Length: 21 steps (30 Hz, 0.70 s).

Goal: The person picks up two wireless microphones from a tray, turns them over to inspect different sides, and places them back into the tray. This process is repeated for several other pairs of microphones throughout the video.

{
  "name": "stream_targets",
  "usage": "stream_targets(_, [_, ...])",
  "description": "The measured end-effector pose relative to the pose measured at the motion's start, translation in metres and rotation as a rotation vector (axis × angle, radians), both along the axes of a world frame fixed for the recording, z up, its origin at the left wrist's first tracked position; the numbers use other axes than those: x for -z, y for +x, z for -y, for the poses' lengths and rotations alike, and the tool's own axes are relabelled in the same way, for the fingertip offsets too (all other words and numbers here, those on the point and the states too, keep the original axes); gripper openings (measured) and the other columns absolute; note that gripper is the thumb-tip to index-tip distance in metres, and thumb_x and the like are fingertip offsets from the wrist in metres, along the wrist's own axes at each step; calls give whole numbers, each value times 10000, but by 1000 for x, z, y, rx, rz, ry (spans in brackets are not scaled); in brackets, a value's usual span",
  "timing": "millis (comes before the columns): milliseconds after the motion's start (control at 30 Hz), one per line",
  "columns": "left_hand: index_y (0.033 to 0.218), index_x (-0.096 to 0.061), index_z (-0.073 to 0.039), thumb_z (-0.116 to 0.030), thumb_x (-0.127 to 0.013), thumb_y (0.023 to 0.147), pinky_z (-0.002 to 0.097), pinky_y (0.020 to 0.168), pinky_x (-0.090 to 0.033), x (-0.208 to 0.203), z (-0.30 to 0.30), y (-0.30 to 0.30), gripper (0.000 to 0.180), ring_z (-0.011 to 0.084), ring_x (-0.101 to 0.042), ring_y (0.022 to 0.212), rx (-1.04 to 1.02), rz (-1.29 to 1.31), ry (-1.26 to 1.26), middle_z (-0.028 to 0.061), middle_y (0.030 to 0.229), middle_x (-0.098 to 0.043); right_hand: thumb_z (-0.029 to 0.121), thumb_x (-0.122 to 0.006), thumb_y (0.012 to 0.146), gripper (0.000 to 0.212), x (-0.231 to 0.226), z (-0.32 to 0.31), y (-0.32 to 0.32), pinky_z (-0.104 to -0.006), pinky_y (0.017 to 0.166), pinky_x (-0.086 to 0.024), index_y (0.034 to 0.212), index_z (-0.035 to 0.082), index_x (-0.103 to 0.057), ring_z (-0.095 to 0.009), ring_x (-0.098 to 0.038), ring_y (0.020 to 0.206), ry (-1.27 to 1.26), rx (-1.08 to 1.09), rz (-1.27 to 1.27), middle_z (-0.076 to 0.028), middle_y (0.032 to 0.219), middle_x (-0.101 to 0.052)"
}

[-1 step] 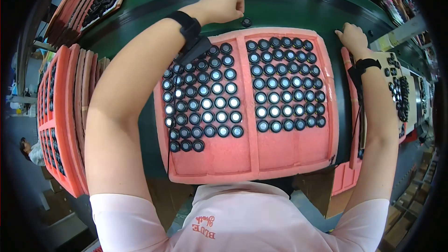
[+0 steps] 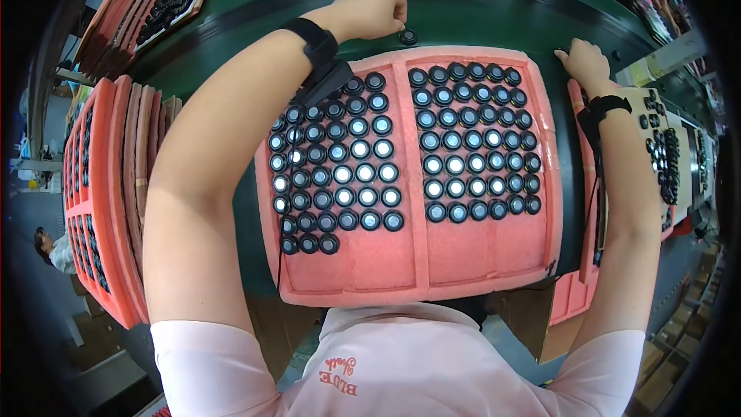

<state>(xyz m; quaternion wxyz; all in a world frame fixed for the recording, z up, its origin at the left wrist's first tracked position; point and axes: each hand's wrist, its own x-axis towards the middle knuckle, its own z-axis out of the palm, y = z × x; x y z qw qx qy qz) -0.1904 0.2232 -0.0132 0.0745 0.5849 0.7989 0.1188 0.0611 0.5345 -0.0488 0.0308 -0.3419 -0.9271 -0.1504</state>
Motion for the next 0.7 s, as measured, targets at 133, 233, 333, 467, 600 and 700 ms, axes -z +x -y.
stream_targets(133, [976, -687, -52, -189, -720, 797, 379, 811, -504, 23, -11, -12, 227, 290, -646, 927, -23, -4, -126, 112, 1018, -690, 387, -668, 838, 425, 6, -4, -20, -431, 817, -510, 1019, 4, -632, -369, -644, 935, -173, 125, 86, -193, 987, -676])
stream_targets(233, [1013, -671, -57, -191, -731, 795, 380, 830, -497, 34, -18, -17, 263, 292, -636, 965, -14, 16, -178, 109, 1038, -681, 378, -652, 853, 415, 10, -17, -25, -444, 831, -505, 1016, -2, -626, -384, -640, 933, -220, 77, 82, -200, 977, -674])
stream_targets(333, [1046, -654, -59, -190, -736, 796, 379, 850, -493, 40, -19, -18, 294, 296, -628, 995, 24, 45, -223, 104, 1042, -675, 309, -645, 870, 362, 9, -19, -29, -403, 813, -515, 1056, 1, -607, -327, -657, 910, -273, -9, 16, -170, 977, -681])
stream_targets(467, [1049, -650, -51, -164, -752, 778, 364, 868, -500, 41, -21, -17, 310, 299, -629, 1003, 24, 35, -269, 113, 1013, -675, 182, -627, 888, 311, 3, -1, -19, -317, 784, -511, 1143, 15, -563, -210, -650, 882, -774, -162, -431, -105, 993, -667])
stream_targets(600, [1051, -639, -23, -85, -765, 747, 350, 826, -522, 34, -8, -19, 335, 278, -643, 983, -26, -13, -292, 110, 980, -673, 51, -604, 893, 380, -30, 87, 2, -218, 756, -478, 1255, 35, -490, -84, -585, 869, -1304, -252, -811, -22, 1023, -603])
stream_targets(700, [853, -685, 21, -134, -681, 799, 294, 635, -504, 24, 22, -22, 164, 158, -644, 698, 20, -12, 75, 103, 756, -684, 61, -627, 889, 356, -47, 144, 29, -220, 769, -494, 1224, 8, -519, -104, -608, 873, -1508, -372, -829, -43, 1008, -609])
